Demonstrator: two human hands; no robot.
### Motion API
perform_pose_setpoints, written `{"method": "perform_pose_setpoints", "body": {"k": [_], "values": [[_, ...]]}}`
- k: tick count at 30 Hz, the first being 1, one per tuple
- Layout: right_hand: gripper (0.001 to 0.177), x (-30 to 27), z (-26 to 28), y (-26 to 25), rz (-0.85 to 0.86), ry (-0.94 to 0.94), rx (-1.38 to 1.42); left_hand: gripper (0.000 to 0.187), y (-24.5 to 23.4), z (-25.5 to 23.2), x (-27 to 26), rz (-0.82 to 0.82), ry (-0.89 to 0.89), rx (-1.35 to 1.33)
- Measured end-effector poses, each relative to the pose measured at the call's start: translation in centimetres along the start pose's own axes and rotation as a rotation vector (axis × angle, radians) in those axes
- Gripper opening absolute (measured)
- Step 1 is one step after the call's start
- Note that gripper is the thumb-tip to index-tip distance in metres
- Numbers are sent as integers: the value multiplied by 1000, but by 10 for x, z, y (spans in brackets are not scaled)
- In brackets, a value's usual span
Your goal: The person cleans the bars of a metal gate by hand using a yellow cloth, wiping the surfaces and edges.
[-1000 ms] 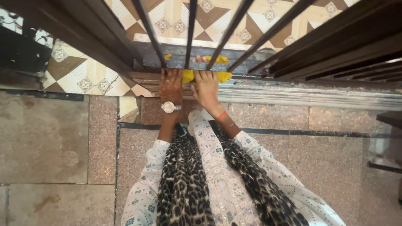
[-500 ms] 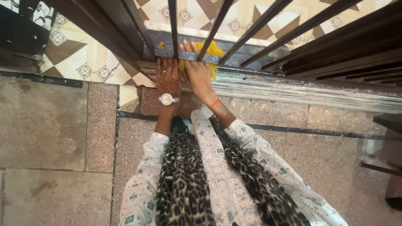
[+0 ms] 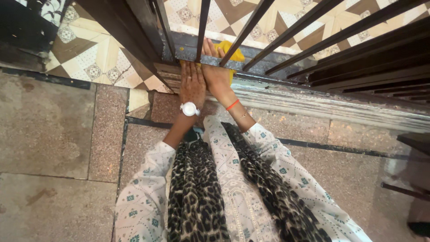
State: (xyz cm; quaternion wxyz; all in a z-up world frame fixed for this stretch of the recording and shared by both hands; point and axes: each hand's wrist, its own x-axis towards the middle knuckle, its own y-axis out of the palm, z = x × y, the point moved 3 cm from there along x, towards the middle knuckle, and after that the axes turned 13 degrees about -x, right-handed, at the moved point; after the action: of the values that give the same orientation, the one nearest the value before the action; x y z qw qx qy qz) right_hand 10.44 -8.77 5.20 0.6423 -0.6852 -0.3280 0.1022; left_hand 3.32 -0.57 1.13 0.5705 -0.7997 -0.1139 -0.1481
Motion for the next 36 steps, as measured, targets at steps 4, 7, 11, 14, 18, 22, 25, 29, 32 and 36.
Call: {"method": "perform_pose_setpoints", "body": {"k": [4, 7, 11, 14, 18, 22, 25, 29, 32, 36], "values": [[78, -12, -5, -24, -44, -63, 36, 54, 4, 11, 7, 24, -1, 47], [101, -29, -6, -57, 73, -30, 135, 56, 3, 28, -21, 156, -40, 12], [112, -36, -24, -76, 15, -23, 140, 59, 10, 32, -25, 232, -60, -40], [119, -26, -33, -68, -41, 0, 157, 61, 14, 15, 13, 58, -25, -14], [122, -11, -43, -54, -62, 3, 189, 66, 18, -6, 14, 101, -82, -20], [122, -16, -46, -47, -79, -10, 177, 60, 34, -3, 12, 222, -119, -115], [123, -16, -45, -44, -97, -21, 167, 59, 40, 0, 11, 227, -98, -34], [132, -16, -45, -32, -21, 14, 196, 59, 41, 0, 11, 177, -110, -73], [140, -12, -46, -25, -21, 25, 215, 57, 42, -1, 13, 179, -94, -54], [142, -14, -47, -19, -1, 35, 239, 56, 41, -1, 13, 199, -81, -117]]}}
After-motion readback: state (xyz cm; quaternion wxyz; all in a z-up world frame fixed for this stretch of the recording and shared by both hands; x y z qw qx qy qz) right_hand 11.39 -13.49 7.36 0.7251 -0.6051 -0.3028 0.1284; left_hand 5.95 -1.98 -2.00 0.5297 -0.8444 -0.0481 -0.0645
